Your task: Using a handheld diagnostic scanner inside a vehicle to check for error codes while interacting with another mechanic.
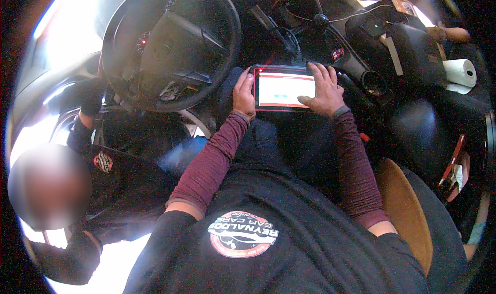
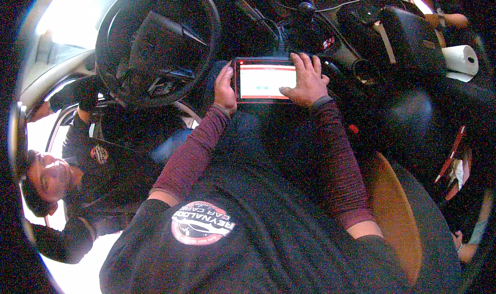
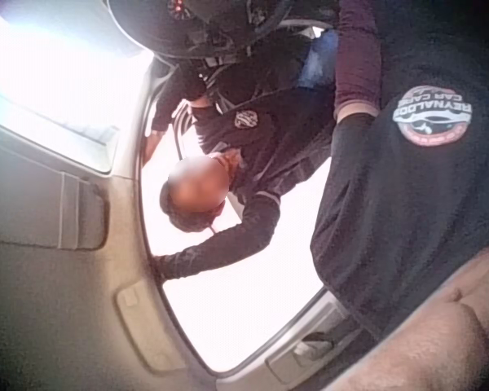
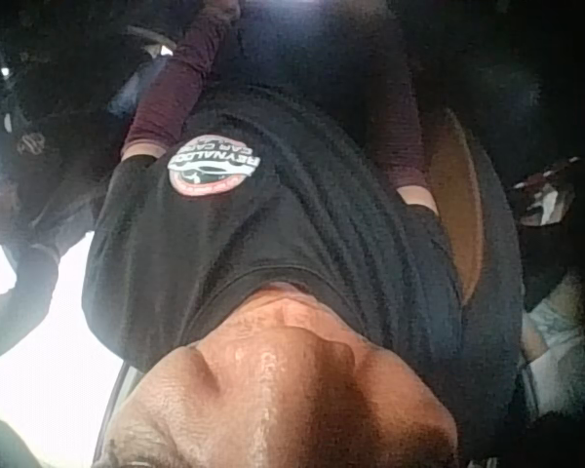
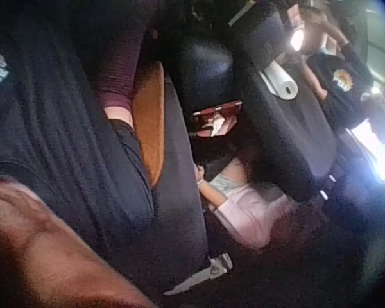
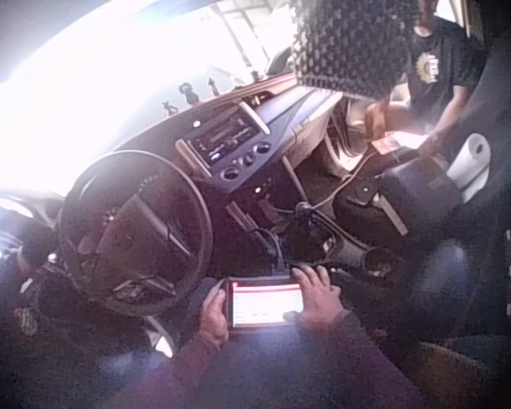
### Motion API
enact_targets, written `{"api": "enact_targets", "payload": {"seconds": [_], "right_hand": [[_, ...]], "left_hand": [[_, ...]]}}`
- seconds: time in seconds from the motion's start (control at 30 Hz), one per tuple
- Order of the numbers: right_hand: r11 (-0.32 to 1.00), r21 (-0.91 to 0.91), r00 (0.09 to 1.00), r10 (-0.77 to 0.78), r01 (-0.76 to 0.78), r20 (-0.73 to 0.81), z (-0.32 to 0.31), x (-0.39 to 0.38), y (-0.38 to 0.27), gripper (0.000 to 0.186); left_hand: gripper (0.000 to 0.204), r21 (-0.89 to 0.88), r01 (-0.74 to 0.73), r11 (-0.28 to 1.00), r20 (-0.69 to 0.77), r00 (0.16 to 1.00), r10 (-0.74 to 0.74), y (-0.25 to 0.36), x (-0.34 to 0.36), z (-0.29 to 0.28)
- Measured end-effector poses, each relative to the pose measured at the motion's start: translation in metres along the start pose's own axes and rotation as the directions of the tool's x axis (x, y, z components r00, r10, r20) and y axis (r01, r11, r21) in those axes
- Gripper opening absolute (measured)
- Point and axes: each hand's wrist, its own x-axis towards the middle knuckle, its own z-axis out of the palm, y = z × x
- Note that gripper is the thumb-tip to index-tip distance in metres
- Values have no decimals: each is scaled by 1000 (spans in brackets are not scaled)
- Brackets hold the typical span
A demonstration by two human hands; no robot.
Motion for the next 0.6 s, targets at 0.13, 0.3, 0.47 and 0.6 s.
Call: {"api": "enact_targets", "payload": {"seconds": [0.13, 0.3, 0.47, 0.6], "right_hand": [[995, 91, 995, 39, -31, -88, 11, 3, 10, 87], [996, 69, 994, 61, -55, -87, 7, 1, -8, 84], [982, 159, 990, 118, -105, -72, 15, 5, 0, 92], [978, 164, 988, 138, -126, -67, 18, 5, -8, 101]], "left_hand": [[42, -36, 4, 999, 23, 1000, -3, 6, -4, 7], [41, -152, 63, 986, 30, 998, -59, -17, 5, -8], [41, -44, 14, 999, 40, 999, -12, -11, 3, -4], [42, -22, 24, 999, 35, 999, -23, -9, 3, -4]]}}
